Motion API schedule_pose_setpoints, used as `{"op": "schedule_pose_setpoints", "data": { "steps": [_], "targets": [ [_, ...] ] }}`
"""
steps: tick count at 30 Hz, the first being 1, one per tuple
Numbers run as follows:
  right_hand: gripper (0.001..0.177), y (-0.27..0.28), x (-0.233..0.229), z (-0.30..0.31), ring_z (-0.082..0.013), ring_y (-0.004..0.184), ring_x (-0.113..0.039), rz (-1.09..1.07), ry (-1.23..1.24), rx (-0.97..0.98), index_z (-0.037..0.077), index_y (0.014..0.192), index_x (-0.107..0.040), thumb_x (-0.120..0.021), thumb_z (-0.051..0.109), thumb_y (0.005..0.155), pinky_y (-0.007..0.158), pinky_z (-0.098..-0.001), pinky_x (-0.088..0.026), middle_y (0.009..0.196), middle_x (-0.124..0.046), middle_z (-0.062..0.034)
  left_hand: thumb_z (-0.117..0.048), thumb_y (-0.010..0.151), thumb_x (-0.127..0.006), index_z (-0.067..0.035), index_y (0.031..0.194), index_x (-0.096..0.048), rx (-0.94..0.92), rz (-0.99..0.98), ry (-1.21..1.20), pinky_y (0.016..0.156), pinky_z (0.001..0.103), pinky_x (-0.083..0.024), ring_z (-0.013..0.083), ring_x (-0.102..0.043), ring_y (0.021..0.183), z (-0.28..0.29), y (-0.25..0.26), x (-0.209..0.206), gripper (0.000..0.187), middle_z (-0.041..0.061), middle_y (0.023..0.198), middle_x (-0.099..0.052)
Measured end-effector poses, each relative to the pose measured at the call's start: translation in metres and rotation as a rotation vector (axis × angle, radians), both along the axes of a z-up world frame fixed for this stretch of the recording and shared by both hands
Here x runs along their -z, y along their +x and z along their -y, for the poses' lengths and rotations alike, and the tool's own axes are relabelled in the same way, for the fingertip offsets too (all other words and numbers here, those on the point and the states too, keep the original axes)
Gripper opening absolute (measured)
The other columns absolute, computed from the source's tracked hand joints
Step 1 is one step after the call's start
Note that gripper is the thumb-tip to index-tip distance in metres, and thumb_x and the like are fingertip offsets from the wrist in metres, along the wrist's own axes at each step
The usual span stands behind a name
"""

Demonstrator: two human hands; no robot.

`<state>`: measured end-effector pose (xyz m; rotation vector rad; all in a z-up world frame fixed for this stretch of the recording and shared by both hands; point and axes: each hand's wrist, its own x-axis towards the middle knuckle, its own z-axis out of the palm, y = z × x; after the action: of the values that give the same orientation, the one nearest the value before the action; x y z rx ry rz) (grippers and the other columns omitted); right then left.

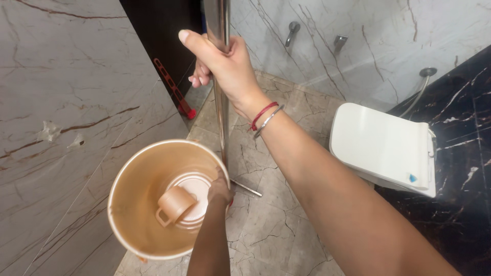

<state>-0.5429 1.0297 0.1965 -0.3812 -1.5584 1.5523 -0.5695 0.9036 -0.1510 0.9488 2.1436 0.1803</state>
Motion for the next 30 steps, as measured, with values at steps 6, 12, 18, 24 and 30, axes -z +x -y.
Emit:
{"op": "schedule_pose_setpoints", "data": {
  "steps": [6, 12, 18, 24, 30],
  "targets": [
    [0.043, 0.010, 0.013, -0.002, -0.0121, 0.048, -0.063, 0.066, -0.042, 0.129, 0.015, 0.065, -0.053, -0.079, 0.043, 0.085, 0.059, -0.0305, -0.064, 0.054, -0.056, 0.0008, -0.039, 0.074, -0.087, -0.019, 0.163, -0.002, 0.104, 0.004, -0.046, 0.108, 0.043, -0.048, 0.0340, -0.051, 0.136, 0.005, -0.001, -0.045, 0.125, 0.019, 0.148, -0.048],
    [0.034, -0.001, 0.019, -0.002, -0.0078, 0.040, -0.042, 0.037, -0.174, 0.200, 0.010, 0.072, -0.050, -0.078, 0.027, 0.081, 0.042, -0.0290, -0.043, 0.052, -0.047, 0.0019, -0.047, 0.076, -0.090, 0.009, 0.154, -0.022, -0.029, -0.051, 1.285, 0.116, 0.045, -0.036, 0.0409, -0.044, 0.141, -0.037, -0.021, -0.121, 0.118, 0.032, 0.151, -0.042],
    [0.026, 0.007, 0.024, -0.003, -0.0079, 0.039, -0.037, -0.052, -0.238, 0.198, 0.007, 0.076, -0.053, -0.075, 0.018, 0.083, 0.040, -0.0295, -0.037, 0.053, -0.045, 0.0031, -0.031, 0.087, -0.074, 0.004, 0.099, -0.074, -0.133, 0.540, 0.918, 0.081, 0.054, -0.053, 0.0440, -0.068, 0.093, -0.098, -0.033, -0.177, 0.038, 0.023, 0.092, -0.074],
    [0.033, 0.011, 0.026, 0.014, -0.0078, 0.038, -0.036, -0.022, -0.151, 0.106, 0.009, 0.062, -0.049, -0.070, 0.014, 0.087, 0.039, -0.0292, -0.037, 0.050, -0.043, 0.0015, -0.037, 0.073, -0.077, 0.000, 0.091, -0.074, -0.422, 0.241, 0.691, 0.086, 0.051, -0.051, 0.0429, -0.069, 0.103, -0.070, -0.013, -0.226, 0.041, 0.027, 0.100, -0.073],
    [0.033, 0.003, 0.023, 0.054, -0.0086, 0.039, -0.038, 0.009, -0.160, 0.042, 0.010, 0.061, -0.049, -0.071, 0.013, 0.086, 0.041, -0.0294, -0.039, 0.050, -0.043, 0.0017, -0.035, 0.074, -0.081, 0.004, 0.087, -0.070, -0.397, 0.208, 0.842, 0.088, 0.048, -0.055, 0.0419, -0.071, 0.102, -0.044, -0.027, -0.204, 0.043, 0.029, 0.096, -0.073]
  ]
}}
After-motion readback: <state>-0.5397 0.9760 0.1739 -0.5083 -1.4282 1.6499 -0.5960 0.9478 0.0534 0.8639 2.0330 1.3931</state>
